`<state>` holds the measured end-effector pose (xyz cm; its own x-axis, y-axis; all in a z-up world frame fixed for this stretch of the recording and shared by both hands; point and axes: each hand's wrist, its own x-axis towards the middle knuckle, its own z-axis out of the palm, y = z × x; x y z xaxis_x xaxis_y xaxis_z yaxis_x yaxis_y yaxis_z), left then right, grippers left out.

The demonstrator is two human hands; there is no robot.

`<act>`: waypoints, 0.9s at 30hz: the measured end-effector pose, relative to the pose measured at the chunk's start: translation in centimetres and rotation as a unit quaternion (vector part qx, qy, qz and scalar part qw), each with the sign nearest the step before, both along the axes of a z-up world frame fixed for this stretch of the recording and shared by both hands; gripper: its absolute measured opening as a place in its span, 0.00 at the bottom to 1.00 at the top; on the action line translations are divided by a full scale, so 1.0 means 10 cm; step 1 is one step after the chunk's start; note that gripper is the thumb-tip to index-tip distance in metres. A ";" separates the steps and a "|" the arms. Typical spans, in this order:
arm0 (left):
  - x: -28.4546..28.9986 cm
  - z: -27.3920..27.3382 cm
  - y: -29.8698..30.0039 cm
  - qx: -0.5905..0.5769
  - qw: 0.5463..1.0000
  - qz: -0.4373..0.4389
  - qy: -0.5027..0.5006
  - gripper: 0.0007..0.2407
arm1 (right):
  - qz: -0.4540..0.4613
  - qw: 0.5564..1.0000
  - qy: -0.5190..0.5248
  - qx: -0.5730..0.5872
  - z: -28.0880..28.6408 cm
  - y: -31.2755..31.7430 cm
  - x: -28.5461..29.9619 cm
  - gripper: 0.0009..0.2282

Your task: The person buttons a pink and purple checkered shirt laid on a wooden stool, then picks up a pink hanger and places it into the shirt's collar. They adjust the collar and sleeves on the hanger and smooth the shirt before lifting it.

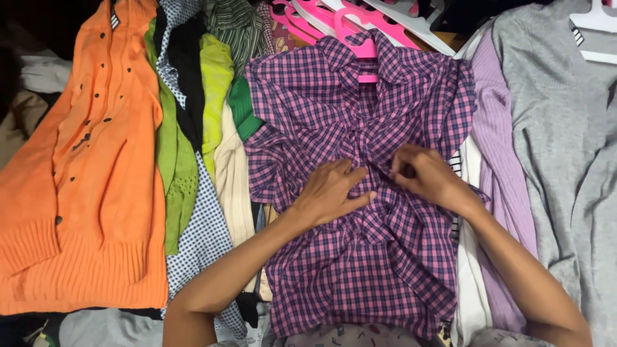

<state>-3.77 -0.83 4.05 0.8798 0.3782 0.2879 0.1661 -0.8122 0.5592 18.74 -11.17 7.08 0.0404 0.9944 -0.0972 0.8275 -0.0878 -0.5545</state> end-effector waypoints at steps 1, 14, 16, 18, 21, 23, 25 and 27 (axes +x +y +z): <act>0.00 -0.06 -0.01 0.001 1.000 -0.001 -0.001 0.18 | -0.001 1.000 -0.001 0.001 -0.11 -0.03 0.04 0.05; 0.05 -0.21 -0.34 -0.323 0.935 0.125 -0.075 0.17 | -0.151 0.964 0.202 0.080 -0.46 -0.26 -0.02 0.15; 0.03 -0.22 -0.38 -0.344 0.931 0.120 -0.032 0.20 | -0.127 0.985 0.098 0.068 -0.46 -0.27 -0.12 0.15; -0.01 -0.18 -0.39 -0.337 0.934 0.110 0.049 0.18 | -0.081 0.996 0.019 0.042 -0.47 -0.25 -0.17 0.10; -0.04 0.06 -0.38 -0.346 0.932 0.105 0.031 0.14 | -0.063 0.981 -0.094 0.157 -0.46 -0.21 -0.31 0.05; -0.03 0.09 -0.36 -0.343 0.933 0.110 0.025 0.13 | -0.036 0.977 -0.104 0.181 -0.38 -0.16 -0.37 0.04; -0.03 0.10 -0.33 -0.341 0.933 0.114 0.020 0.12 | -0.009 0.972 -0.112 0.205 -0.34 -0.12 -0.45 0.04; -0.02 0.09 -0.31 -0.347 0.930 0.122 0.019 0.10 | -0.040 0.984 -0.103 0.136 -0.34 -0.10 -0.52 0.07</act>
